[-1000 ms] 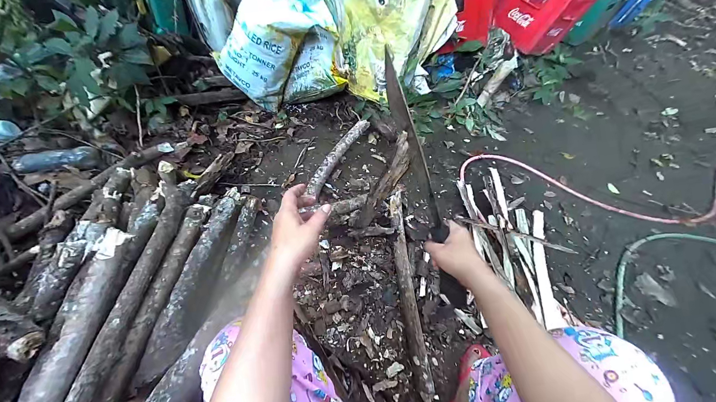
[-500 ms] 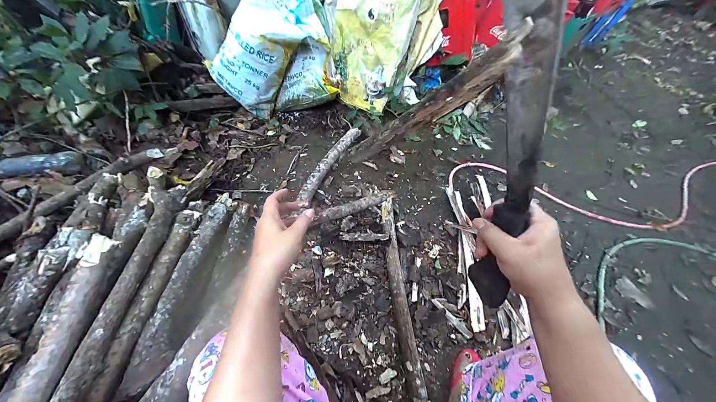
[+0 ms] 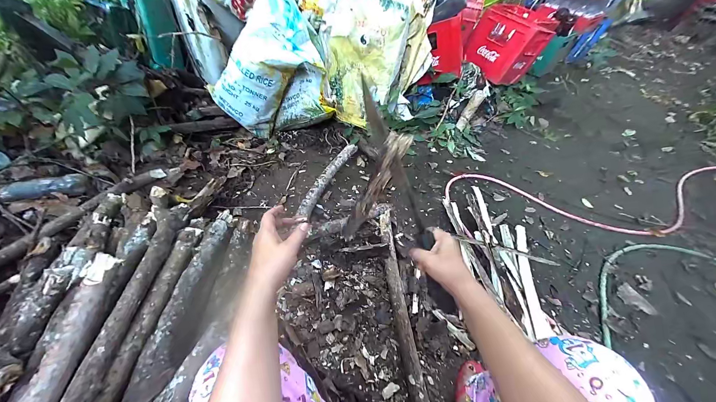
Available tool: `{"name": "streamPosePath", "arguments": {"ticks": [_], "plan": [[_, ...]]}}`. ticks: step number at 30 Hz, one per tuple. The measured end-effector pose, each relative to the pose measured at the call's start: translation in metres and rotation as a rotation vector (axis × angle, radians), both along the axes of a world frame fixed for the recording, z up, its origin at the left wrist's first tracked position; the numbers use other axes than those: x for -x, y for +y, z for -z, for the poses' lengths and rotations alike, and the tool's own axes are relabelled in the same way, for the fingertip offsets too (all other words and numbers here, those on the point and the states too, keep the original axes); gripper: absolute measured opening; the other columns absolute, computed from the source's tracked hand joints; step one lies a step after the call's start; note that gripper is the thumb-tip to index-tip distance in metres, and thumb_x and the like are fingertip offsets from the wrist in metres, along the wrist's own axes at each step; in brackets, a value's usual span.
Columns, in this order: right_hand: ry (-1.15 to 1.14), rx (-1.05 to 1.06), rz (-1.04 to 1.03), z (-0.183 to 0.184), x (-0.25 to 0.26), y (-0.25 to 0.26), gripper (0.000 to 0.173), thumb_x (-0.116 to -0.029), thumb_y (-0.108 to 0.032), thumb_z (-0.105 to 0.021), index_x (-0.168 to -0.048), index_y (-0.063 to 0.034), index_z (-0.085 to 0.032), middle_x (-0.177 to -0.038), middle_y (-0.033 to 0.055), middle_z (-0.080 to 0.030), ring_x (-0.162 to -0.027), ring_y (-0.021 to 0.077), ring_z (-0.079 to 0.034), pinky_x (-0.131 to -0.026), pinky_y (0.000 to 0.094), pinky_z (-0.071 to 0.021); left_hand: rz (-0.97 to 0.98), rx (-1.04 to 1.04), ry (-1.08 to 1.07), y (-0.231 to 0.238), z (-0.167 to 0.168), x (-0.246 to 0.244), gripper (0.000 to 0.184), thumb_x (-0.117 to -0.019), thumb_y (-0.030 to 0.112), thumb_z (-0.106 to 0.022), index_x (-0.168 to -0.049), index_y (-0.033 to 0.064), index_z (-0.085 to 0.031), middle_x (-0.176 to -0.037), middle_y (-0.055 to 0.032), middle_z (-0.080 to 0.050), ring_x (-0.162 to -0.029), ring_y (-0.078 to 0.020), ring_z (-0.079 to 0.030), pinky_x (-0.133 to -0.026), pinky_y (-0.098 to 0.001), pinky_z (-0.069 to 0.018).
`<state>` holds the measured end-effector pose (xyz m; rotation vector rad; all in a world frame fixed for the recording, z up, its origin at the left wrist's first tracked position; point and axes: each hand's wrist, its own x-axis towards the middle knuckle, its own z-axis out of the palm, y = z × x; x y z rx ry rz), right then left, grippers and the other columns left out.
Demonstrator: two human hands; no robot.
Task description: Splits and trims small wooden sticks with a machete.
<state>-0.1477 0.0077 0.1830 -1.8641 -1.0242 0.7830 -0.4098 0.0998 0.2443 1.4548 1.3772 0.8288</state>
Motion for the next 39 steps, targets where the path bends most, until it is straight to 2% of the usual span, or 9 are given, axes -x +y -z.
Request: {"name": "streamPosePath", "arguments": {"ticks": [4,7,12,16,21,29,32,35,39], "plan": [[-0.009,-0.265,0.040,-0.050,-0.007,-0.026,0.034,-0.0868,-0.010,-0.067,-0.114,0.0063,-0.057,-0.074,0.0028,-0.061,-0.052,0.0084,-0.058,-0.052,0.0279,-0.0556,0.002,-0.011,-0.006,-0.001,0.001,0.010,0.060,-0.1020,0.015,-0.066,-0.154,0.0046,-0.037,-0.136,-0.0220,-0.059,-0.109,-0.0309,-0.067,-0.095,-0.0494,-0.0543],[-0.001,-0.233,0.093,-0.066,-0.002,-0.031,0.023,-0.0871,-0.008,-0.066,-0.106,-0.0013,-0.055,-0.067,-0.0033,-0.059,-0.047,0.0053,-0.058,-0.049,0.0227,-0.0557,-0.002,-0.017,-0.017,0.001,0.000,0.011,0.060,-0.1020,0.015,-0.066,-0.154,0.0065,-0.036,-0.136,-0.0204,-0.059,-0.104,-0.0280,-0.067,-0.089,-0.0458,-0.0552],[-0.015,0.389,-0.068,0.039,0.017,0.010,0.053,-0.0917,-0.008,-0.068,-0.140,0.0037,-0.049,-0.100,0.0204,-0.065,-0.075,0.0282,-0.067,-0.072,0.0475,-0.0576,0.011,-0.035,0.005,0.004,-0.002,0.007,0.061,-0.1020,0.013,-0.065,-0.155,0.0057,-0.035,-0.137,-0.0219,-0.059,-0.106,-0.0289,-0.068,-0.090,-0.0461,-0.0556],[0.014,0.318,-0.074,0.084,0.040,0.027,0.051,-0.0884,-0.005,-0.068,-0.136,0.0051,-0.052,-0.098,0.0205,-0.065,-0.073,0.0279,-0.066,-0.071,0.0464,-0.0574,0.002,-0.034,0.049,0.007,-0.002,0.004,0.062,-0.1018,0.014,-0.066,-0.155,0.0045,-0.035,-0.136,-0.0225,-0.059,-0.104,-0.0297,-0.068,-0.092,-0.0470,-0.0549],[0.039,0.203,-0.063,0.042,0.035,0.035,0.038,-0.0878,-0.005,-0.069,-0.123,0.0041,-0.056,-0.086,0.0142,-0.063,-0.063,0.0223,-0.064,-0.063,0.0418,-0.0574,-0.023,-0.018,0.056,0.010,0.001,0.007,0.063,-0.1014,0.013,-0.067,-0.155,0.0022,-0.035,-0.138,-0.0247,-0.058,-0.112,-0.0329,-0.066,-0.096,-0.0490,-0.0525],[-0.058,0.038,0.003,-0.041,0.018,-0.002,0.043,-0.0933,-0.008,-0.067,-0.131,0.0072,-0.052,-0.089,0.0123,-0.063,-0.059,0.0160,-0.062,-0.059,0.0343,-0.0575,-0.012,-0.064,0.059,0.009,0.003,0.015,0.061,-0.1015,0.015,-0.066,-0.154,0.0042,-0.036,-0.135,-0.0230,-0.060,-0.109,-0.0325,-0.067,-0.094,-0.0508,-0.0536],[-0.081,0.322,-0.097,0.006,0.020,0.009,0.050,-0.0922,-0.009,-0.068,-0.137,0.0054,-0.051,-0.100,0.0213,-0.066,-0.078,0.0300,-0.069,-0.075,0.0490,-0.0584,-0.007,-0.044,0.077,0.011,0.002,0.009,0.063,-0.1016,0.015,-0.067,-0.155,0.0041,-0.035,-0.136,-0.0237,-0.060,-0.108,-0.0324,-0.068,-0.094,-0.0505,-0.0542],[0.020,0.453,-0.189,0.072,0.026,0.029,0.049,-0.0912,-0.007,-0.069,-0.135,0.0038,-0.050,-0.091,0.0163,-0.062,-0.065,0.0225,-0.063,-0.065,0.0411,-0.0564,0.024,-0.021,0.063,0.018,0.006,-0.005,0.071,-0.0987,0.018,-0.071,-0.156,0.0034,-0.032,-0.140,-0.0261,-0.056,-0.116,-0.0370,-0.064,-0.098,-0.0537,-0.0524],[-0.019,0.480,-0.286,0.072,0.054,0.043,0.047,-0.0919,-0.010,-0.068,-0.135,0.0018,-0.052,-0.099,0.0192,-0.065,-0.075,0.0269,-0.066,-0.072,0.0458,-0.0568,0.011,-0.005,0.028,0.040,0.021,-0.028,0.094,-0.0916,0.022,-0.080,-0.162,0.0054,-0.020,-0.154,-0.0307,-0.041,-0.129,-0.0461,-0.055,-0.103,-0.0600,-0.0478]]}}
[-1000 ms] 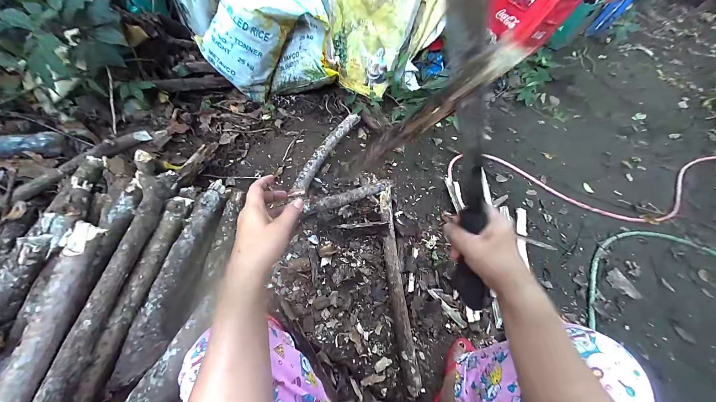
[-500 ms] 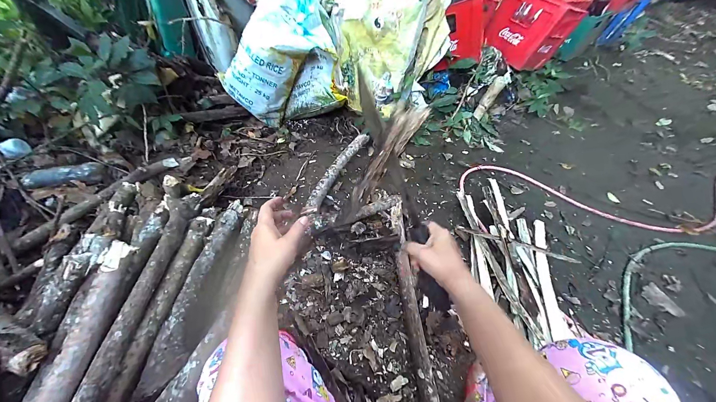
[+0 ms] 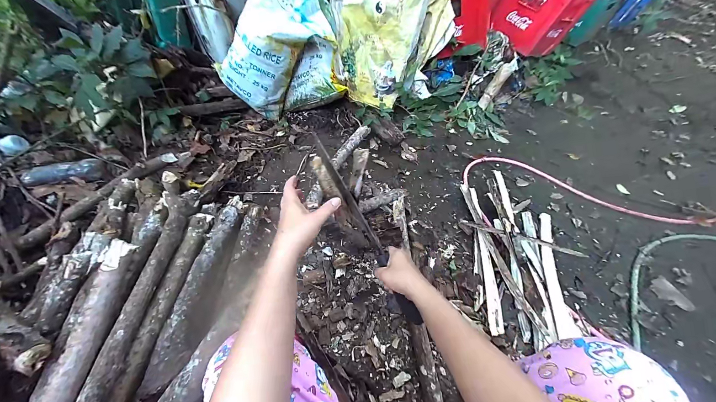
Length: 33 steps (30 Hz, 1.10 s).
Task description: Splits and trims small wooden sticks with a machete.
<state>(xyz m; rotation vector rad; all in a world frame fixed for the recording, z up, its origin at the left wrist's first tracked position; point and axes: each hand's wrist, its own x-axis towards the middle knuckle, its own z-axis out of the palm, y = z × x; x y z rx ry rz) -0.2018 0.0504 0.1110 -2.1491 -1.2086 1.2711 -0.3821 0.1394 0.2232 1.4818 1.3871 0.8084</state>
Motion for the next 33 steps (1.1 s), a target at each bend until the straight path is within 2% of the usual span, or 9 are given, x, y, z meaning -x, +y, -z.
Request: {"name": "streamPosePath", "arguments": {"ticks": [2,4,6,9,15,20,23,29,33], "plan": [[0.015,-0.003,-0.028,0.003,0.011,0.001,0.047,-0.0914,-0.011,-0.070,-0.134,0.0016,-0.054,-0.104,0.0211,-0.066,-0.082,0.0304,-0.067,-0.078,0.0494,-0.0563,-0.062,-0.037,-0.036,0.012,0.010,-0.005,0.095,-0.0944,0.021,-0.077,-0.163,0.0059,-0.014,-0.157,-0.0310,-0.037,-0.132,-0.0458,-0.053,-0.106,-0.0595,-0.0465],[0.103,-0.026,-0.020,0.011,0.017,-0.001,0.047,-0.0901,-0.008,-0.070,-0.133,0.0024,-0.054,-0.101,0.0201,-0.065,-0.078,0.0287,-0.066,-0.075,0.0471,-0.0563,-0.133,-0.080,-0.047,0.025,0.021,-0.005,0.079,-0.0998,0.018,-0.069,-0.162,0.0061,-0.022,-0.148,-0.0300,-0.048,-0.129,-0.0425,-0.057,-0.106,-0.0580,-0.0474],[0.315,-0.056,0.066,0.015,0.022,-0.008,0.038,-0.0907,-0.002,-0.068,-0.125,0.0025,-0.054,-0.081,0.0104,-0.059,-0.057,0.0169,-0.058,-0.057,0.0330,-0.0538,-0.200,-0.111,-0.011,0.029,0.026,-0.005,0.050,-0.1042,0.013,-0.061,-0.150,0.0017,-0.043,-0.130,-0.0279,-0.062,-0.115,-0.0395,-0.064,-0.099,-0.0564,-0.0501],[0.672,-0.021,0.257,0.002,0.022,-0.015,0.018,-0.0966,0.004,-0.059,-0.111,-0.0016,-0.049,-0.066,0.0031,-0.050,-0.046,0.0117,-0.051,-0.046,0.0261,-0.0512,-0.172,-0.183,0.059,0.031,0.028,-0.009,0.041,-0.1029,0.014,-0.063,-0.139,-0.0031,-0.053,-0.119,-0.0247,-0.068,-0.108,-0.0353,-0.068,-0.098,-0.0536,-0.0524],[0.307,-0.243,0.162,-0.041,-0.004,-0.018,0.040,-0.0898,0.001,-0.065,-0.128,0.0025,-0.051,-0.076,0.0063,-0.057,-0.051,0.0121,-0.056,-0.052,0.0285,-0.0533,-0.105,-0.286,0.159,0.030,0.022,-0.039,0.035,-0.1025,0.019,-0.066,-0.127,-0.0056,-0.060,-0.106,-0.0253,-0.070,-0.101,-0.0374,-0.070,-0.094,-0.0559,-0.0526],[0.310,-0.646,0.270,-0.072,-0.013,-0.029,0.041,-0.0832,-0.004,-0.065,-0.121,0.0061,-0.054,-0.080,0.0041,-0.061,-0.052,0.0088,-0.058,-0.052,0.0259,-0.0551,-0.144,-0.314,0.118,0.038,0.024,-0.044,0.034,-0.1008,0.019,-0.068,-0.122,-0.0061,-0.062,-0.106,-0.0249,-0.070,-0.100,-0.0372,-0.069,-0.094,-0.0555,-0.0526],[0.341,-0.732,0.337,-0.054,-0.016,-0.040,0.038,-0.0816,-0.003,-0.066,-0.117,0.0070,-0.055,-0.078,0.0018,-0.061,-0.053,0.0061,-0.059,-0.053,0.0229,-0.0549,-0.150,-0.286,0.114,0.040,0.021,-0.037,0.041,-0.1008,0.018,-0.068,-0.133,-0.0050,-0.057,-0.112,-0.0255,-0.069,-0.104,-0.0373,-0.069,-0.096,-0.0555,-0.0520],[0.414,-0.353,0.453,0.026,-0.027,-0.069,0.035,-0.0828,0.005,-0.063,-0.117,0.0056,-0.054,-0.067,0.0047,-0.057,-0.046,0.0118,-0.054,-0.047,0.0282,-0.0519,-0.243,-0.193,0.008,0.051,0.039,-0.002,0.036,-0.1010,0.021,-0.067,-0.123,-0.0059,-0.060,-0.110,-0.0246,-0.067,-0.098,-0.0343,-0.070,-0.089,-0.0560,-0.0581],[0.411,-0.055,0.508,0.074,-0.031,-0.075,0.031,-0.0869,0.006,-0.065,-0.116,0.0053,-0.053,-0.072,0.0100,-0.057,-0.049,0.0164,-0.056,-0.050,0.0320,-0.0533,-0.436,-0.121,-0.217,0.040,0.048,0.014,0.040,-0.1032,0.019,-0.064,-0.133,-0.0053,-0.052,-0.119,-0.0235,-0.062,-0.098,-0.0299,-0.069,-0.082,-0.0497,-0.0611]]}}
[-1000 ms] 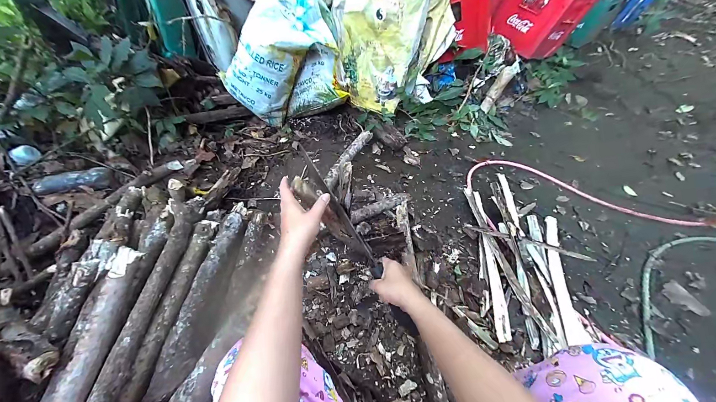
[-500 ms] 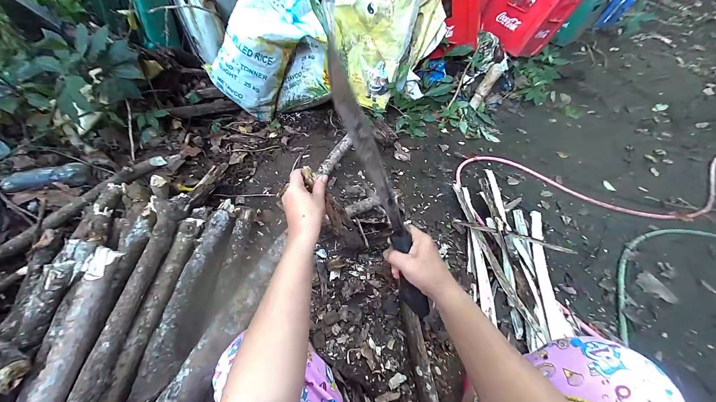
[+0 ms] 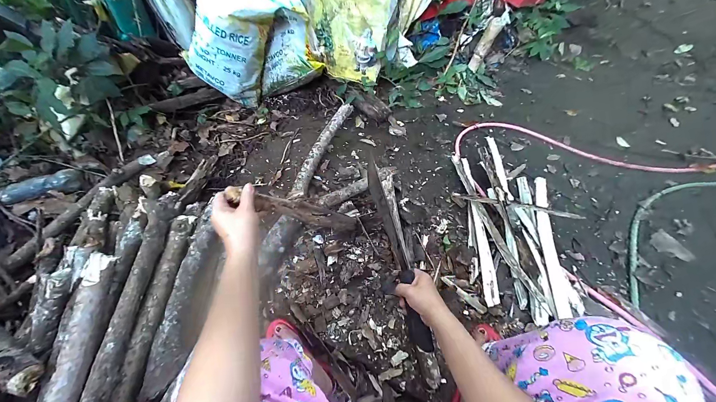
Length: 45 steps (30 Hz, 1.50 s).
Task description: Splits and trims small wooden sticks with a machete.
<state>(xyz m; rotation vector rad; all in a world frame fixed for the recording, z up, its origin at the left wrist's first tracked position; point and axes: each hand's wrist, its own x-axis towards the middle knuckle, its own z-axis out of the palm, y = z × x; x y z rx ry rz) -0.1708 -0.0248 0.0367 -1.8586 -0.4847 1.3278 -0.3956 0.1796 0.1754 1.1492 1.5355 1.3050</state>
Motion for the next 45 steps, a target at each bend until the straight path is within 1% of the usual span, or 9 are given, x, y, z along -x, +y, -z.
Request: {"name": "streamPosePath", "arguments": {"ticks": [8,12,17,19,24,28,33,38,45], "plan": [[-0.012,0.123,0.021,0.039,-0.023,0.003,0.030,-0.0862,0.004,-0.067,-0.113,0.0045,-0.054,-0.070,0.0100,-0.059,-0.050,0.0168,-0.058,-0.051,0.0331,-0.0530,-0.389,0.445,-0.081,-0.015,0.076,0.059,0.058,-0.1076,0.028,-0.057,-0.153,-0.0018,-0.036,-0.144,-0.0265,-0.052,-0.123,-0.0356,-0.060,-0.098,-0.0504,-0.0535],[0.088,0.185,0.050,0.051,-0.014,0.007,0.029,-0.0879,0.004,-0.066,-0.114,0.0044,-0.052,-0.071,0.0106,-0.059,-0.049,0.0170,-0.057,-0.050,0.0330,-0.0538,-0.402,0.680,-0.107,-0.021,0.078,0.077,0.047,-0.1084,0.028,-0.052,-0.147,0.0017,-0.045,-0.144,-0.0199,-0.054,-0.124,-0.0303,-0.058,-0.098,-0.0489,-0.0482],[0.246,0.264,0.099,0.064,-0.006,0.009,0.033,-0.0914,0.004,-0.065,-0.121,0.0036,-0.050,-0.075,0.0108,-0.057,-0.052,0.0173,-0.057,-0.050,0.0330,-0.0534,-0.575,0.736,0.356,-0.016,0.104,0.082,0.085,-0.1007,0.037,-0.066,-0.159,-0.0056,-0.022,-0.161,-0.0305,-0.030,-0.147,-0.0423,-0.037,-0.114,-0.0560,-0.0396],[0.257,0.276,0.111,0.071,-0.003,0.009,0.030,-0.0914,0.004,-0.065,-0.118,0.0034,-0.051,-0.075,0.0110,-0.057,-0.052,0.0175,-0.057,-0.051,0.0330,-0.0531,-0.458,0.703,0.662,-0.007,0.099,0.056,0.092,-0.0992,0.043,-0.066,-0.162,-0.0038,-0.016,-0.164,-0.0345,-0.021,-0.151,-0.0485,-0.029,-0.118,-0.0599,-0.0337],[0.264,0.294,0.123,0.080,0.004,0.012,0.029,-0.0913,0.005,-0.066,-0.117,0.0047,-0.052,-0.075,0.0113,-0.058,-0.054,0.0170,-0.058,-0.052,0.0316,-0.0527,0.340,0.559,0.890,0.029,0.145,-0.045,0.059,-0.1020,0.030,-0.062,-0.149,-0.0023,-0.047,-0.148,-0.0283,-0.052,-0.140,-0.0426,-0.049,-0.116,-0.0604,-0.0381],[0.236,0.312,0.106,0.093,0.007,0.013,0.034,-0.0899,0.005,-0.069,-0.120,0.0066,-0.052,-0.079,0.0130,-0.059,-0.057,0.0176,-0.058,-0.055,0.0325,-0.0530,0.798,0.627,1.112,0.035,0.207,-0.130,0.067,-0.0978,0.026,-0.066,-0.157,0.0084,-0.041,-0.166,-0.0219,-0.029,-0.155,-0.0419,-0.023,-0.122,-0.0663,-0.0196],[0.212,0.343,0.079,0.108,0.004,0.011,0.038,-0.0893,0.002,-0.070,-0.123,0.0064,-0.053,-0.083,0.0150,-0.061,-0.059,0.0201,-0.059,-0.058,0.0367,-0.0543,0.858,0.680,1.240,0.036,0.254,-0.163,0.081,-0.0944,0.010,-0.066,-0.164,0.0122,-0.025,-0.167,-0.0258,-0.025,-0.155,-0.0465,-0.020,-0.122,-0.0704,-0.0117],[0.201,0.357,0.073,0.117,0.007,0.009,0.039,-0.0894,0.003,-0.070,-0.125,0.0060,-0.053,-0.084,0.0149,-0.060,-0.058,0.0193,-0.059,-0.058,0.0357,-0.0536,0.944,0.687,1.391,0.048,0.256,-0.162,0.061,-0.0940,0.000,-0.064,-0.152,-0.0023,-0.043,-0.159,-0.0274,-0.038,-0.144,-0.0464,-0.040,-0.116,-0.0631,-0.0330],[0.221,0.255,0.167,0.086,0.008,0.018,0.027,-0.0894,0.005,-0.067,-0.112,0.0049,-0.052,-0.069,0.0100,-0.056,-0.048,0.0164,-0.055,-0.047,0.0321,-0.0518,0.877,0.519,1.230,0.072,0.158,-0.156,0.049,-0.1000,0.003,-0.059,-0.147,-0.0054,-0.047,-0.147,-0.0322,-0.050,-0.138,-0.0532,-0.046,-0.107,-0.0690,-0.0423]]}}
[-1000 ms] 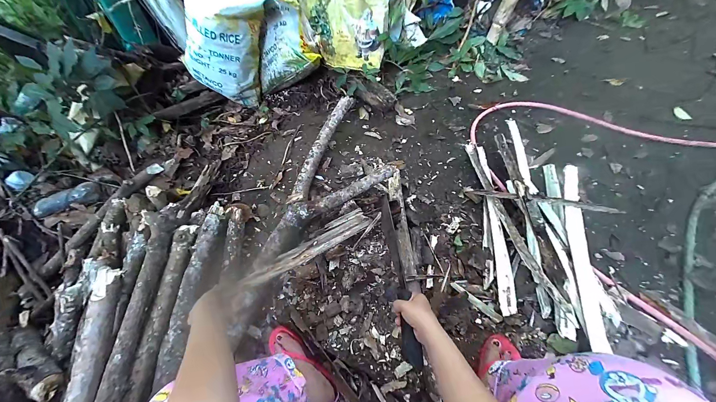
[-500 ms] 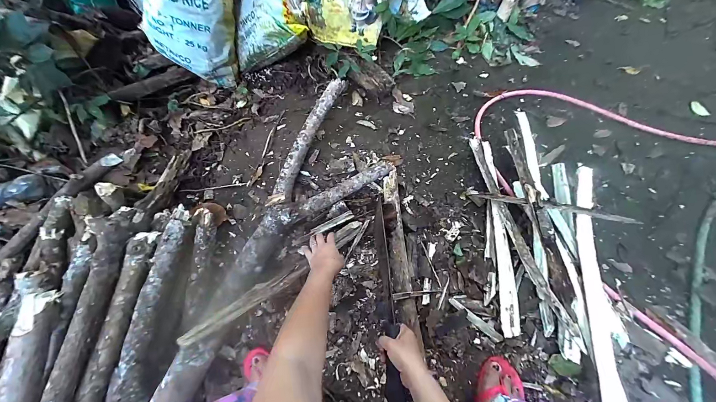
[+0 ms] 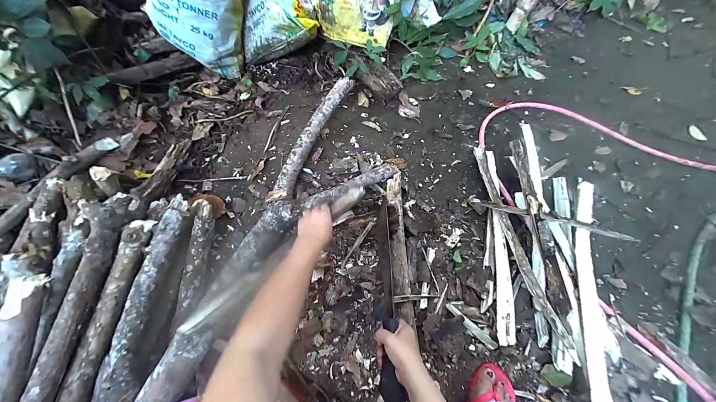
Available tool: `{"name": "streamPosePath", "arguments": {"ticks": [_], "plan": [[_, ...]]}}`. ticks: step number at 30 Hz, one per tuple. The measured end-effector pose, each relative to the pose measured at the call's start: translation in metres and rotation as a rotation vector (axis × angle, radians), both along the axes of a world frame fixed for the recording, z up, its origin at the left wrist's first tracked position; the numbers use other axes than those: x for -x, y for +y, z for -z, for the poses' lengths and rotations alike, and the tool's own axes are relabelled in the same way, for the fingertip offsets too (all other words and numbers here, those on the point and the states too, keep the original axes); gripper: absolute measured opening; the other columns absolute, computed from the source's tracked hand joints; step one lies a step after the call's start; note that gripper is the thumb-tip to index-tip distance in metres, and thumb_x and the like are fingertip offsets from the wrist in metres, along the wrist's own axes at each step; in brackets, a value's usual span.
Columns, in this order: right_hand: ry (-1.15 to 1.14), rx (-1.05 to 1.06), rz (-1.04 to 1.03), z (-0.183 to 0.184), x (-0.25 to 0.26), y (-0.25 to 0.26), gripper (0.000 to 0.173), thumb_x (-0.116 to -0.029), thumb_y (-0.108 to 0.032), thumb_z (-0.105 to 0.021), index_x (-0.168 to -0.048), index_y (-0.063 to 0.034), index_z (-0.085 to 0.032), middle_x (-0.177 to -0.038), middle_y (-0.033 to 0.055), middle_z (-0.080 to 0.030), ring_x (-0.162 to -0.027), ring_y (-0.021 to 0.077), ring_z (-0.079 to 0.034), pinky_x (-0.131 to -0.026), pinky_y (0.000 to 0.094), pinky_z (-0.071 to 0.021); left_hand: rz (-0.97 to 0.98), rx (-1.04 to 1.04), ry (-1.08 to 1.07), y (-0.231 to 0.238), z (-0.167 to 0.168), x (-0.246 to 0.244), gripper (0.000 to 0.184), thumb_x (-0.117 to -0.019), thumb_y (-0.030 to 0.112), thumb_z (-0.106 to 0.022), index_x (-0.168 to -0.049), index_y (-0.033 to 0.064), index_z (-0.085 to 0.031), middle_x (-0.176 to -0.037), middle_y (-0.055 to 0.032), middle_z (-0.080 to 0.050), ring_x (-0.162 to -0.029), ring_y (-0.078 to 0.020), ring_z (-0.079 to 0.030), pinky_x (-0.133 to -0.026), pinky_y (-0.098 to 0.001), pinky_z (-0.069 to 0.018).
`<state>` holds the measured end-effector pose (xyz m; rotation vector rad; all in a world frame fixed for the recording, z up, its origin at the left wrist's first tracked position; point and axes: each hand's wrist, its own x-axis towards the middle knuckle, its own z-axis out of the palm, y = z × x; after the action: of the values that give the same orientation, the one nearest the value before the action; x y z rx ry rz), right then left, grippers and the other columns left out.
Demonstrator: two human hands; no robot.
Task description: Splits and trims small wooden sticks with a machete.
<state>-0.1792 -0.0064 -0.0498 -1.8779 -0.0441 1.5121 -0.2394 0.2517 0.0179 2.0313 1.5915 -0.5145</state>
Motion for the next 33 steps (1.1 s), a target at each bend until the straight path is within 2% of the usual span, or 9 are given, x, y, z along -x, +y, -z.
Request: {"name": "streamPosePath", "arguments": {"ticks": [6,8,10,13,17,22,26,30,33], "plan": [[-0.045,-0.134,-0.022,-0.033,-0.010,0.004,0.029,-0.0912,-0.004,-0.074,-0.110,0.0050,-0.053,-0.063,0.0070,-0.054,-0.045,0.0145,-0.054,-0.045,0.0308,-0.0520,-0.103,-0.376,-0.474,0.017,-0.179,0.019,0.040,-0.1055,0.019,-0.059,-0.139,-0.0022,-0.054,-0.127,-0.0303,-0.064,-0.120,-0.0462,-0.062,-0.104,-0.0645,-0.0464],[-0.085,-0.168,-0.035,-0.046,-0.013,0.005,0.033,-0.0903,-0.004,-0.076,-0.112,0.0050,-0.052,-0.065,0.0077,-0.055,-0.046,0.0147,-0.054,-0.046,0.0309,-0.0523,-0.131,-0.471,-0.674,0.007,-0.206,0.025,0.043,-0.1049,0.017,-0.060,-0.143,-0.0018,-0.052,-0.128,-0.0274,-0.065,-0.121,-0.0403,-0.064,-0.107,-0.0586,-0.0467],[-0.149,-0.205,-0.056,-0.059,-0.018,0.004,0.039,-0.0875,-0.003,-0.079,-0.115,0.0058,-0.051,-0.068,0.0100,-0.057,-0.046,0.0156,-0.055,-0.047,0.0316,-0.0532,-0.148,-0.536,-0.861,-0.003,-0.202,0.031,0.045,-0.1038,0.016,-0.061,-0.143,-0.0024,-0.052,-0.127,-0.0260,-0.066,-0.119,-0.0363,-0.066,-0.107,-0.0544,-0.0492],[-0.290,-0.247,-0.119,-0.088,-0.030,-0.002,0.047,-0.0858,-0.002,-0.079,-0.123,0.0072,-0.052,-0.075,0.0139,-0.062,-0.052,0.0195,-0.061,-0.053,0.0361,-0.0567,-0.190,-0.513,-1.081,-0.016,-0.156,0.035,0.043,-0.1020,0.011,-0.062,-0.141,-0.0050,-0.052,-0.122,-0.0258,-0.068,-0.112,-0.0341,-0.070,-0.102,-0.0525,-0.0542],[-0.458,-0.377,-0.163,-0.148,-0.042,-0.013,0.049,-0.0833,-0.002,-0.072,-0.128,0.0062,-0.055,-0.079,0.0125,-0.066,-0.054,0.0184,-0.064,-0.056,0.0362,-0.0581,-0.288,-0.409,-1.102,-0.039,-0.104,0.030,0.045,-0.1044,0.012,-0.061,-0.144,-0.0050,-0.050,-0.128,-0.0265,-0.066,-0.119,-0.0360,-0.067,-0.107,-0.0528,-0.0502],[-0.669,-0.614,-0.249,-0.226,-0.042,-0.028,0.050,-0.0818,-0.012,-0.071,-0.126,0.0068,-0.058,-0.081,0.0090,-0.067,-0.058,0.0144,-0.064,-0.058,0.0336,-0.0575,-0.219,-0.350,-1.035,-0.048,-0.112,0.014,0.044,-0.1039,0.012,-0.062,-0.144,-0.0045,-0.053,-0.131,-0.0264,-0.065,-0.123,-0.0363,-0.065,-0.111,-0.0515,-0.0471],[-0.889,-0.727,-0.295,-0.254,-0.032,-0.022,0.045,-0.0834,-0.017,-0.069,-0.121,0.0068,-0.062,-0.078,0.0099,-0.066,-0.061,0.0161,-0.064,-0.060,0.0369,-0.0554,-0.246,-0.346,-1.047,-0.051,-0.115,0.011,0.045,-0.1041,0.012,-0.061,-0.144,-0.0043,-0.052,-0.132,-0.0265,-0.065,-0.124,-0.0368,-0.064,-0.112,-0.0508,-0.0465],[-0.890,-0.503,-0.476,-0.257,-0.030,-0.002,0.046,-0.0899,-0.012,-0.070,-0.131,0.0054,-0.059,-0.091,0.0191,-0.069,-0.078,0.0301,-0.068,-0.075,0.0494,-0.0552,-0.235,-0.341,-1.037,-0.053,-0.114,0.016,0.047,-0.1041,0.011,-0.061,-0.147,-0.0049,-0.050,-0.134,-0.0271,-0.063,-0.125,-0.0366,-0.063,-0.112,-0.0491,-0.0464],[-0.716,-0.378,-0.555,-0.250,-0.039,0.013,0.050,-0.0923,-0.011,-0.070,-0.138,0.0018,-0.053,-0.096,0.0171,-0.067,-0.073,0.0252,-0.068,-0.072,0.0438,-0.0576,-0.223,-0.330,-1.026,-0.052,-0.118,0.017,0.046,-0.1045,0.011,-0.060,-0.147,-0.0049,-0.050,-0.132,-0.0271,-0.064,-0.124,-0.0360,-0.064,-0.112,-0.0478,-0.0463]]}}
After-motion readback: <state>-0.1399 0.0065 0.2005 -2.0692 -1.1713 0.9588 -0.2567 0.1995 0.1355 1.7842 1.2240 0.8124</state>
